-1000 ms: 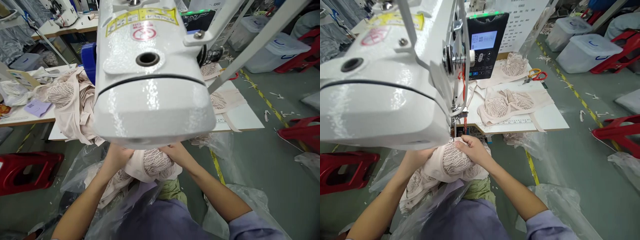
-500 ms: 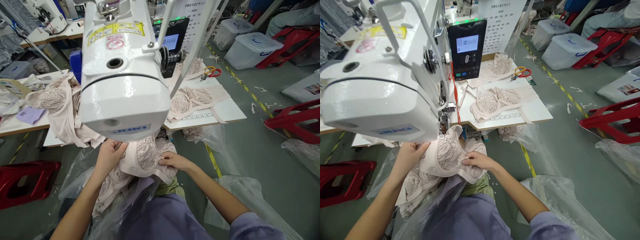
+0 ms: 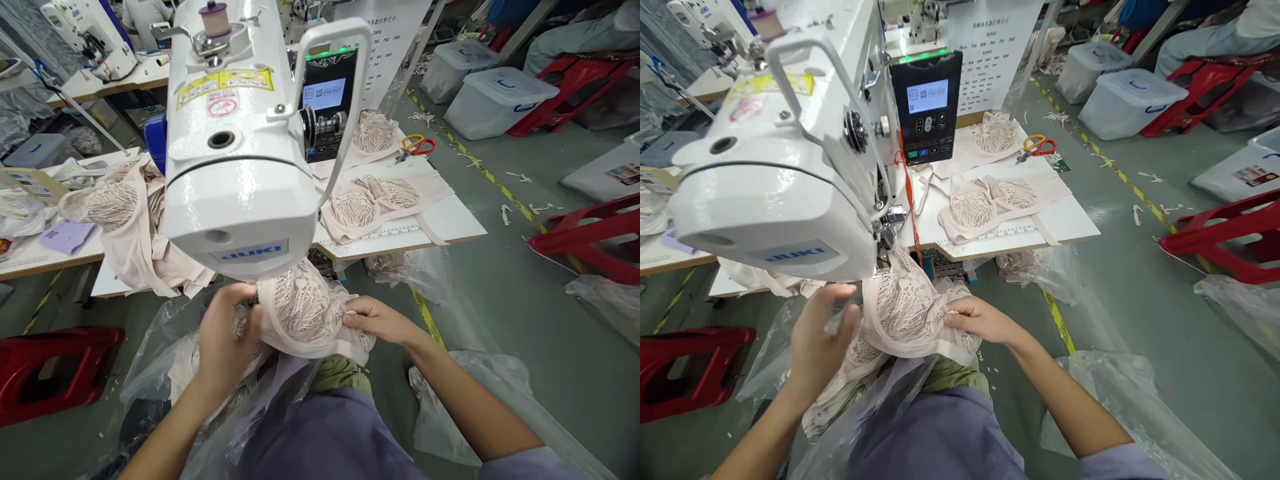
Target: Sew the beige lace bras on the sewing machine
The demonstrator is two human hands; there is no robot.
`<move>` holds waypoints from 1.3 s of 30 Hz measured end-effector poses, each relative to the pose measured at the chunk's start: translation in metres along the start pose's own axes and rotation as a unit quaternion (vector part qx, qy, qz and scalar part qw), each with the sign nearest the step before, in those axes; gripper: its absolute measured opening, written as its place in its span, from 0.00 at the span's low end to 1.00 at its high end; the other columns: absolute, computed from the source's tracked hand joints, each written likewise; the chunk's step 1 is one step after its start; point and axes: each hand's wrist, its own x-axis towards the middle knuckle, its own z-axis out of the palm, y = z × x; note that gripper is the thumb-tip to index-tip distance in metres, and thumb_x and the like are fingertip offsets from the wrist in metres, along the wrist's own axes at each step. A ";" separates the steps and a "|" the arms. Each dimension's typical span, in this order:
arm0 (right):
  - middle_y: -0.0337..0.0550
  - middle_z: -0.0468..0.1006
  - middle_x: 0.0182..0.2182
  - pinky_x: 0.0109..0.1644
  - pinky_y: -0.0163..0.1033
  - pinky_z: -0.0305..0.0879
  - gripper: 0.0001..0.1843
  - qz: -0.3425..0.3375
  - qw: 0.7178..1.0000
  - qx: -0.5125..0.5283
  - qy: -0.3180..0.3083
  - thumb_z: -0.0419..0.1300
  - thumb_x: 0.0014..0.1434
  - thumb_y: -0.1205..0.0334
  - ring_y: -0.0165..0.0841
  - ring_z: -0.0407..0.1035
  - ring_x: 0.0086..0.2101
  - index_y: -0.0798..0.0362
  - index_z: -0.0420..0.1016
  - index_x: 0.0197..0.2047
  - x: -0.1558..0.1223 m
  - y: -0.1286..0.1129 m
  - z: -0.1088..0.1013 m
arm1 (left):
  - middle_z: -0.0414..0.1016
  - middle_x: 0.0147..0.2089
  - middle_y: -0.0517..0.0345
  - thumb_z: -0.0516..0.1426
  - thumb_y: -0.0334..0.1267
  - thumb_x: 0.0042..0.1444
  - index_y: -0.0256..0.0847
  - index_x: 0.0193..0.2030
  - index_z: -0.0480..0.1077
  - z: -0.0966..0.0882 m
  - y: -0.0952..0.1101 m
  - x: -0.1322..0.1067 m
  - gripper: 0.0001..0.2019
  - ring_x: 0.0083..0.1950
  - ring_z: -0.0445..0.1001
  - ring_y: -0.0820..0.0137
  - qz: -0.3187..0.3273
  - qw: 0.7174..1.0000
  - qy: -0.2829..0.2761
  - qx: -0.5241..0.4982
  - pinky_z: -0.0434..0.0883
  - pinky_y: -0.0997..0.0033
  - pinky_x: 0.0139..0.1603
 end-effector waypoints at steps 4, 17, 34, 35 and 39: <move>0.38 0.75 0.26 0.34 0.34 0.62 0.16 -0.057 0.984 -0.138 -0.095 0.58 0.67 0.54 0.30 0.66 0.27 0.54 0.79 0.33 0.001 -0.049 0.024 | 0.72 0.60 0.40 0.58 0.36 0.62 0.35 0.62 0.61 0.010 0.048 -0.009 0.22 0.66 0.67 0.57 0.286 0.951 -0.100 -0.060 0.64 0.55 0.67; 0.40 0.77 0.29 0.36 0.36 0.58 0.12 -0.005 0.949 -0.307 0.073 0.58 0.68 0.55 0.33 0.68 0.32 0.50 0.77 0.35 0.047 -0.079 0.032 | 0.65 0.24 0.64 0.56 0.48 0.63 0.39 0.26 0.67 -0.007 0.003 0.028 0.18 0.25 0.61 0.75 -0.133 0.943 -0.297 -0.067 0.54 0.74 0.26; 0.40 0.74 0.29 0.42 0.42 0.68 0.19 0.022 0.960 -0.246 0.129 0.66 0.56 0.44 0.37 0.69 0.34 0.52 0.73 0.31 0.095 -0.070 -0.002 | 0.71 0.30 0.56 0.58 0.42 0.55 0.43 0.28 0.62 0.001 -0.028 0.067 0.10 0.38 0.70 0.64 -0.067 0.993 -0.100 -0.016 0.73 0.66 0.41; 0.40 0.74 0.28 0.39 0.40 0.67 0.20 0.021 0.962 -0.242 0.127 0.66 0.56 0.43 0.36 0.68 0.32 0.52 0.72 0.31 0.096 -0.069 -0.003 | 0.72 0.30 0.55 0.58 0.43 0.55 0.43 0.29 0.62 0.001 -0.030 0.066 0.10 0.39 0.71 0.62 -0.075 0.992 -0.101 -0.020 0.74 0.66 0.41; 0.38 0.72 0.27 0.32 0.36 0.62 0.24 0.011 0.966 -0.230 0.118 0.64 0.56 0.38 0.31 0.64 0.28 0.52 0.70 0.30 0.098 -0.065 -0.006 | 0.74 0.30 0.53 0.61 0.45 0.53 0.43 0.29 0.65 0.001 -0.035 0.062 0.11 0.41 0.73 0.59 -0.100 0.989 -0.105 -0.037 0.73 0.63 0.40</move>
